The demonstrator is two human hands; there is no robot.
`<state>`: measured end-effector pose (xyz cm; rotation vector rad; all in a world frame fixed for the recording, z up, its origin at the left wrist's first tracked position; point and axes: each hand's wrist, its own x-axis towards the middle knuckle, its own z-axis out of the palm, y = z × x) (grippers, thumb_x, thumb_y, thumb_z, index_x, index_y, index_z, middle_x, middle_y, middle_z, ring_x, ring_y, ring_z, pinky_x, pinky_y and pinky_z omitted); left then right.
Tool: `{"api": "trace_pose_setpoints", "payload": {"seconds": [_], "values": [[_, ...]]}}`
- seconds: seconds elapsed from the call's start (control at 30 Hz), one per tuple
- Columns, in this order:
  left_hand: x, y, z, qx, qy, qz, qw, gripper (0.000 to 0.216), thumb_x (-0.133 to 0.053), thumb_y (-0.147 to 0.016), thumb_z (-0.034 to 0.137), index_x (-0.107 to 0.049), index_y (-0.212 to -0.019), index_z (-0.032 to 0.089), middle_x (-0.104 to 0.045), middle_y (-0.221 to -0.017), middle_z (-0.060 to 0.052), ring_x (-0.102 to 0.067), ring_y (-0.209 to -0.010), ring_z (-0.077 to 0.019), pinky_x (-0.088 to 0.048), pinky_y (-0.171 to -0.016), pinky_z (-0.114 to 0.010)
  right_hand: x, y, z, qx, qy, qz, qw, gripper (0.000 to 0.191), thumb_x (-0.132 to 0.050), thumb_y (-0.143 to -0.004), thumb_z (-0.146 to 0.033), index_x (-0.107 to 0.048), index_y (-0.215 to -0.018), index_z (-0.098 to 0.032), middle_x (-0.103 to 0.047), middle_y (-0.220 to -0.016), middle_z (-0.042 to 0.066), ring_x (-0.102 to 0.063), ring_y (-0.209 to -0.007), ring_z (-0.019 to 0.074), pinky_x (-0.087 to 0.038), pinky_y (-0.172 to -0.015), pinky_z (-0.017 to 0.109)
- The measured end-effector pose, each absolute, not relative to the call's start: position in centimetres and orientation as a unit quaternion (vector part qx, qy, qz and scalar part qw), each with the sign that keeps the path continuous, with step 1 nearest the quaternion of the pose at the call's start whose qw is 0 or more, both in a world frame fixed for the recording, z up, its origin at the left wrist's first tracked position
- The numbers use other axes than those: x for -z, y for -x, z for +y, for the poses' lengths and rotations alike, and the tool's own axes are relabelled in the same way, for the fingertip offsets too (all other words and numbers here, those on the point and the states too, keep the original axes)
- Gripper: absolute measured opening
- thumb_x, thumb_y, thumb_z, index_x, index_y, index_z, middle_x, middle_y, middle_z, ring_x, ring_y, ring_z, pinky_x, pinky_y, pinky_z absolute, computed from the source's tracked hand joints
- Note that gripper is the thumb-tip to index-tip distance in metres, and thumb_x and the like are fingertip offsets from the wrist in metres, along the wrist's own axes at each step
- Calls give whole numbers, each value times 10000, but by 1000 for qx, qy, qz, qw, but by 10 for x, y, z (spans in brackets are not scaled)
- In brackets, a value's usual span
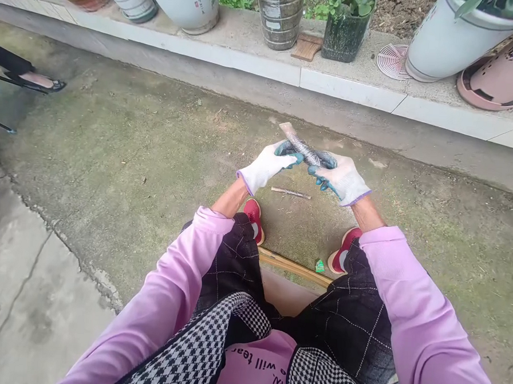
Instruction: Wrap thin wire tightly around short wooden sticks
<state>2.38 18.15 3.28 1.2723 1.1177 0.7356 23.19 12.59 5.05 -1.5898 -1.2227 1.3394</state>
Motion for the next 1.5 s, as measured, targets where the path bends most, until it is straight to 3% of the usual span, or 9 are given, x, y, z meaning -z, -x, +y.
{"api": "trace_pose_setpoints", "payload": {"seconds": [0.27, 0.4, 0.7, 0.83, 0.93, 1.0, 1.1, 1.23, 1.5], "values": [[-58, -10, 193, -532, -361, 532, 551, 197, -879, -944, 207, -749, -1088, 178, -803, -1130, -61, -750, -1109, -178, -589, -1042, -311, -29, -199, 138, -417, 624, -541, 380, 550, -876, -755, -336, -853, -1291, -217, -810, -860, 6, -624, -539, 145, -531, -458, 263], [-59, -9, 192, -503, -324, 545, 587, 222, -879, -969, 304, -760, -1097, 168, -755, -892, -13, -721, -835, -123, -625, -874, -272, -26, -189, 141, -429, 615, -533, 391, 538, -859, -778, -343, -848, -1305, -237, -803, -838, -5, -656, -549, 167, -564, -476, 286], [-60, -11, 192, -409, -259, 528, 698, 354, -921, -912, 411, -777, -1158, 203, -754, -751, 14, -710, -609, -120, -631, -658, -226, -31, -206, 149, -493, 521, -521, 462, 582, -801, -915, -729, -855, -1193, -220, -869, -1050, 104, -843, -981, 299, -714, -849, 422], [-71, -14, 184, -358, -263, 519, 730, 391, -963, -878, 412, -746, -1108, 182, -701, -660, 33, -622, -472, -89, -515, -507, -175, -23, -210, 163, -485, 506, -500, 508, 577, -861, -872, -672, -834, -1268, -253, -877, -1220, 105, -826, -1161, 316, -693, -1019, 490], [-73, -21, 179, -333, -282, 518, 735, 379, -976, -871, 409, -725, -1037, 178, -627, -571, 62, -527, -385, -61, -387, -420, -151, -13, -199, 172, -468, 497, -525, 508, 457, -866, -857, -638, -851, -1105, -255, -880, -1207, 80, -791, -1259, 335, -618, -1171, 524], [-73, -20, 180, -340, -277, 515, 736, 378, -966, -882, 422, -719, -1038, 182, -608, -551, 72, -511, -368, -59, -361, -406, -149, -7, -191, 173, -463, 510, -533, 491, 402, -855, -863, -638, -827, -972, -252, -878, -1067, 75, -802, -1183, 335, -628, -1145, 518], [-74, -12, 186, -378, -233, 511, 736, 350, -919, -933, 435, -714, -1076, 190, -603, -553, 77, -522, -374, -66, -386, -420, -152, -4, -180, 162, -497, 528, -533, 435, 387, -775, -928, -628, -766, -882, -244, -808, -819, 65, -791, -873, 283, -691, -883, 436], [-74, -3, 197, -459, -168, 495, 718, 223, -793, -1041, 361, -711, -1161, 191, -651, -629, 59, -585, -435, -76, -458, -491, -158, -12, -164, 133, -518, 544, -545, 373, 304, -651, -1002, -521, -779, -980, -246, -716, -707, 10, -666, -631, 200, -584, -617, 314], [-67, -5, 189, -504, -301, 558, 586, 302, -921, -889, 199, -761, -1145, 213, -781, -908, 11, -726, -761, -126, -616, -792, -244, -50, -173, 111, -403, 573, -637, 321, 193, -669, -979, -364, -833, -968, -264, -721, -733, 12, -652, -690, 210, -538, -728, 331]]}}
